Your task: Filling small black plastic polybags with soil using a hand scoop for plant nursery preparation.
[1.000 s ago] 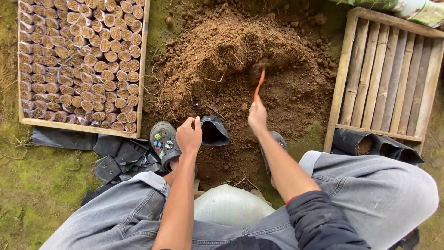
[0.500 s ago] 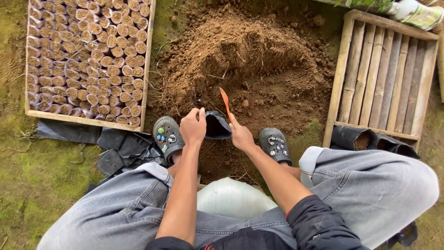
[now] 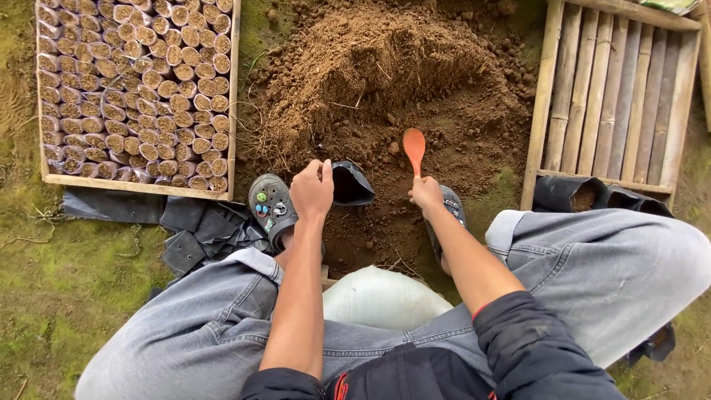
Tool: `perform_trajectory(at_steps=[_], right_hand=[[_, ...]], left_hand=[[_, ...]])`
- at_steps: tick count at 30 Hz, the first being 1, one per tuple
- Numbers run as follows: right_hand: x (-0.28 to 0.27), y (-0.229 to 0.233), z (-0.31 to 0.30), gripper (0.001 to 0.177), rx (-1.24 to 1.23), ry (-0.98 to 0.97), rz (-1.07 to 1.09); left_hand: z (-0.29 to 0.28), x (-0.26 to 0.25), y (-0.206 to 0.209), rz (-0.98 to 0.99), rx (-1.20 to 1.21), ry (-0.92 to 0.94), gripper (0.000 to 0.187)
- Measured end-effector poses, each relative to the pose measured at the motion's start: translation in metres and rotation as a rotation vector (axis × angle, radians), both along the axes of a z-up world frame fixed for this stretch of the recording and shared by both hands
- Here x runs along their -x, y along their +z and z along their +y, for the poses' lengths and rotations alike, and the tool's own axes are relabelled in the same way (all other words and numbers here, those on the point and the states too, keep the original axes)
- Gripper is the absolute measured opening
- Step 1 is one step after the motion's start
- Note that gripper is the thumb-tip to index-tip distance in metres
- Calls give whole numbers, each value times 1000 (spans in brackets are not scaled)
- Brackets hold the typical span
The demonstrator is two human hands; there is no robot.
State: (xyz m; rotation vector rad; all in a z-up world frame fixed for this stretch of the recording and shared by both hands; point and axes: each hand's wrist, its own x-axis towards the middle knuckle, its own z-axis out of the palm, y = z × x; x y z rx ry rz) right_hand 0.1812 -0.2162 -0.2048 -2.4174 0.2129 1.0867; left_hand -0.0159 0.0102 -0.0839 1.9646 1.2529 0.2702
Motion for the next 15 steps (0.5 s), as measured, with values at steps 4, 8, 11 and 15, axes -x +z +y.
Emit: perform_trajectory(at_steps=[4,8,11,15], right_hand=[[-13,39,20,53,23,181,-24],[-30,45,43,41,-21,129,-52],[-45,23,38,29,-189,-36,-112],[-70,-1,28,46,-152,185,-56]], left_hand=[[0,6,-11,34,-4,-19,29],[5,7,-13,91,8,-42,30],[5,3,-4,96,24,-62,27],[8,-4,-10,80,0,-101,22]])
